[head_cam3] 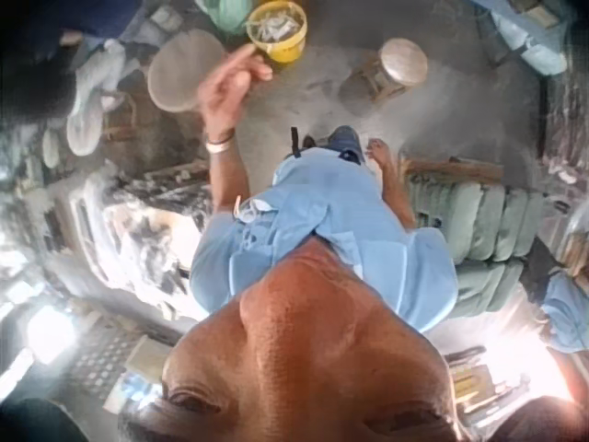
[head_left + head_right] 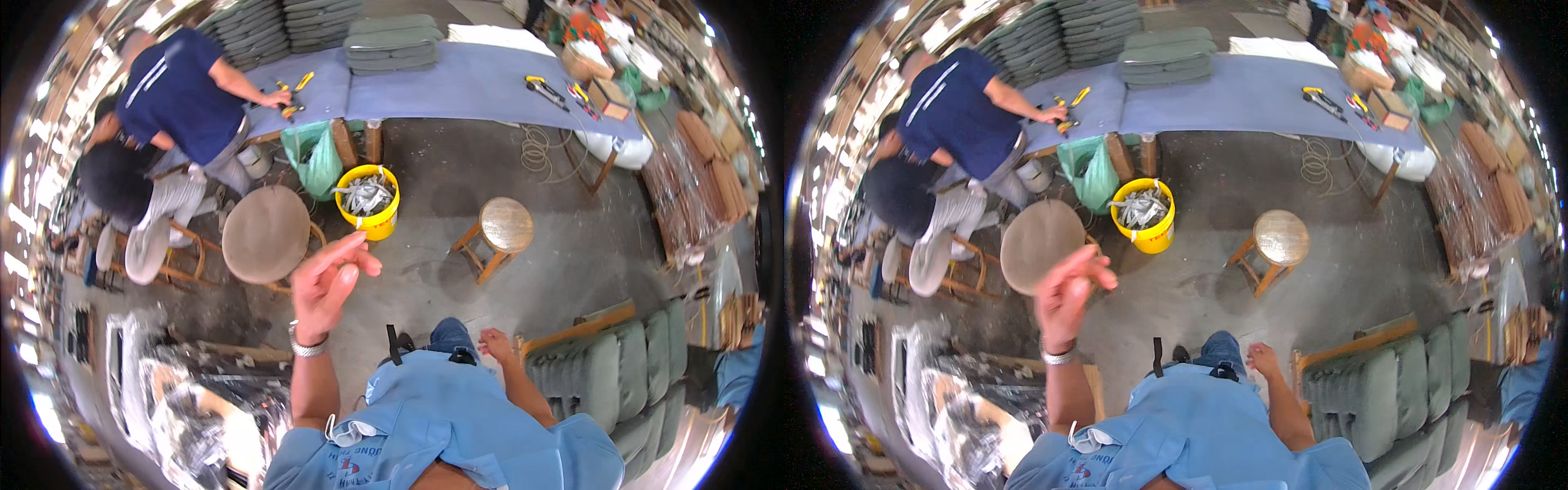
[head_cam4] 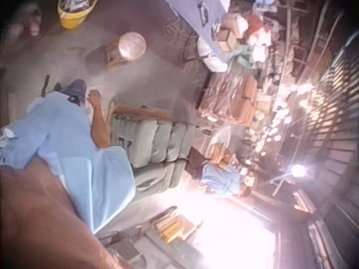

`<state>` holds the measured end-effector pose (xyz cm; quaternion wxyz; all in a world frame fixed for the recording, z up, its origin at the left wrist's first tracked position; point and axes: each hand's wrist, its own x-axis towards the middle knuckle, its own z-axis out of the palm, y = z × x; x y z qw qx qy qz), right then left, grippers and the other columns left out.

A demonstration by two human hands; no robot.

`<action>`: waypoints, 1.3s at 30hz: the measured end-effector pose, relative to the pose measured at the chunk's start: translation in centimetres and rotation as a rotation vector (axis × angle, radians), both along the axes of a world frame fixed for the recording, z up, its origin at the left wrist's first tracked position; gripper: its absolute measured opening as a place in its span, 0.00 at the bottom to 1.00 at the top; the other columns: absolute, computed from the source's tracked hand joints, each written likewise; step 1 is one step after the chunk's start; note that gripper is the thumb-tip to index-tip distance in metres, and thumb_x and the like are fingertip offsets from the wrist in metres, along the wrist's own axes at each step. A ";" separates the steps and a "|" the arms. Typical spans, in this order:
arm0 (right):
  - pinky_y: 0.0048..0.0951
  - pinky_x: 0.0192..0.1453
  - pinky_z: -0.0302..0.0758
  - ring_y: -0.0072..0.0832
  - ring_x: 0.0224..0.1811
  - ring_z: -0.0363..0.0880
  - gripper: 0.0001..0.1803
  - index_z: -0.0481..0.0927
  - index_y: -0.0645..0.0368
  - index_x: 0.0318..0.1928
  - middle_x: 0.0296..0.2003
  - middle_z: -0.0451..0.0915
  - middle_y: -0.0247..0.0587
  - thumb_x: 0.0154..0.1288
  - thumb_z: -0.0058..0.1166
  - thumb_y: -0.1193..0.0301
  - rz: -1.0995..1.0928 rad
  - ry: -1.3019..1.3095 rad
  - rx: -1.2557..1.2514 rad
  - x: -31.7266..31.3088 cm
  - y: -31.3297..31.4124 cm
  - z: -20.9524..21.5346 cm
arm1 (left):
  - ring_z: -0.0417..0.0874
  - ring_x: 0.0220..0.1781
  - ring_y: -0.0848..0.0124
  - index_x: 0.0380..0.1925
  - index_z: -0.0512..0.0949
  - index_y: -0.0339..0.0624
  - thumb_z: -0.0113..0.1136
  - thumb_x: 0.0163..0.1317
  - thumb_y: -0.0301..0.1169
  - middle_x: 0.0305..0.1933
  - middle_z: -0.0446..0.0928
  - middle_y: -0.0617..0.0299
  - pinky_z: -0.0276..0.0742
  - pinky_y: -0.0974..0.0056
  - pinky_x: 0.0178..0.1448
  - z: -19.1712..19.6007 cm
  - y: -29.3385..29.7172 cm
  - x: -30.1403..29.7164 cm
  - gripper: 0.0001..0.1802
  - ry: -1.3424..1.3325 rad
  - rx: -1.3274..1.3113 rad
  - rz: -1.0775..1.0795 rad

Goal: The person uses a staple gun to attach fabric to a cushion, then trims excess fabric with a utility knife. They fold and stack the finished cushions on a nearby pallet.

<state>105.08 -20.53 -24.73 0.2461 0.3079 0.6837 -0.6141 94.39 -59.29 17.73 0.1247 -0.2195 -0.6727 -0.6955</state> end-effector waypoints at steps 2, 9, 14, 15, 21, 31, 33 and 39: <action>0.31 0.29 0.80 0.28 0.30 0.86 0.15 0.85 0.59 0.48 0.35 0.87 0.43 0.68 0.61 0.64 0.012 -0.038 0.117 1.5 1.4 -2.3 | 0.88 0.39 0.66 0.54 0.83 0.37 0.69 0.66 0.40 0.38 0.88 0.55 0.82 0.56 0.54 6.9 1.2 -5.0 0.22 0.392 -0.096 -0.097; 0.41 0.39 0.80 0.33 0.36 0.86 0.14 0.89 0.58 0.38 0.32 0.88 0.45 0.64 0.62 0.61 0.031 -0.235 0.126 0.6 4.0 -11.1 | 0.82 0.50 0.62 0.74 0.61 0.66 0.55 0.74 0.52 0.54 0.79 0.58 0.70 0.46 0.64 15.2 4.1 -20.1 0.31 1.004 -0.516 -0.310; 0.44 0.43 0.80 0.35 0.38 0.86 0.15 0.88 0.58 0.35 0.31 0.88 0.42 0.68 0.58 0.59 0.170 -0.079 0.302 -20.5 5.2 -13.0 | 0.86 0.41 0.62 0.77 0.58 0.84 0.54 0.74 0.55 0.48 0.83 0.62 0.76 0.41 0.63 18.1 3.3 -32.6 0.33 1.037 -0.434 -0.504; 0.45 0.44 0.80 0.36 0.38 0.86 0.16 0.88 0.57 0.34 0.31 0.87 0.42 0.68 0.57 0.58 0.214 0.025 0.384 -26.5 6.8 -13.1 | 0.86 0.46 0.59 0.79 0.55 0.82 0.55 0.74 0.54 0.53 0.83 0.60 0.74 0.39 0.67 17.4 3.4 -35.7 0.36 1.030 -0.335 -0.529; 0.34 0.39 0.81 0.32 0.34 0.85 0.14 0.84 0.57 0.47 0.34 0.85 0.42 0.74 0.54 0.61 0.014 0.323 0.269 -60.6 10.2 0.9 | 0.86 0.31 0.67 0.66 0.74 0.38 0.56 0.75 0.34 0.29 0.83 0.53 0.83 0.53 0.45 8.4 5.2 -54.0 0.23 0.668 -0.121 -0.005; 0.29 0.46 0.83 0.26 0.43 0.86 0.21 0.77 0.58 0.63 0.46 0.84 0.36 0.77 0.56 0.60 -0.028 0.466 -0.054 -94.8 7.9 20.8 | 0.85 0.47 0.71 0.63 0.80 0.36 0.63 0.73 0.35 0.46 0.86 0.55 0.80 0.66 0.55 -2.7 -5.0 -84.1 0.22 -0.077 -0.185 0.445; 0.30 0.47 0.83 0.27 0.46 0.85 0.22 0.77 0.58 0.64 0.47 0.84 0.37 0.77 0.56 0.61 -0.030 0.526 -0.033 -101.2 7.0 24.8 | 0.85 0.51 0.69 0.64 0.79 0.36 0.63 0.74 0.40 0.50 0.86 0.52 0.79 0.64 0.57 -7.3 -9.0 -92.3 0.25 -0.075 -0.337 0.624; 0.36 0.54 0.81 0.33 0.53 0.83 0.31 0.76 0.61 0.66 0.50 0.84 0.43 0.75 0.57 0.51 0.000 0.670 0.249 -115.8 0.6 30.1 | 0.82 0.64 0.45 0.64 0.77 0.32 0.60 0.69 0.57 0.60 0.81 0.38 0.75 0.52 0.68 -19.3 -9.6 -103.7 0.39 -0.473 -0.555 0.825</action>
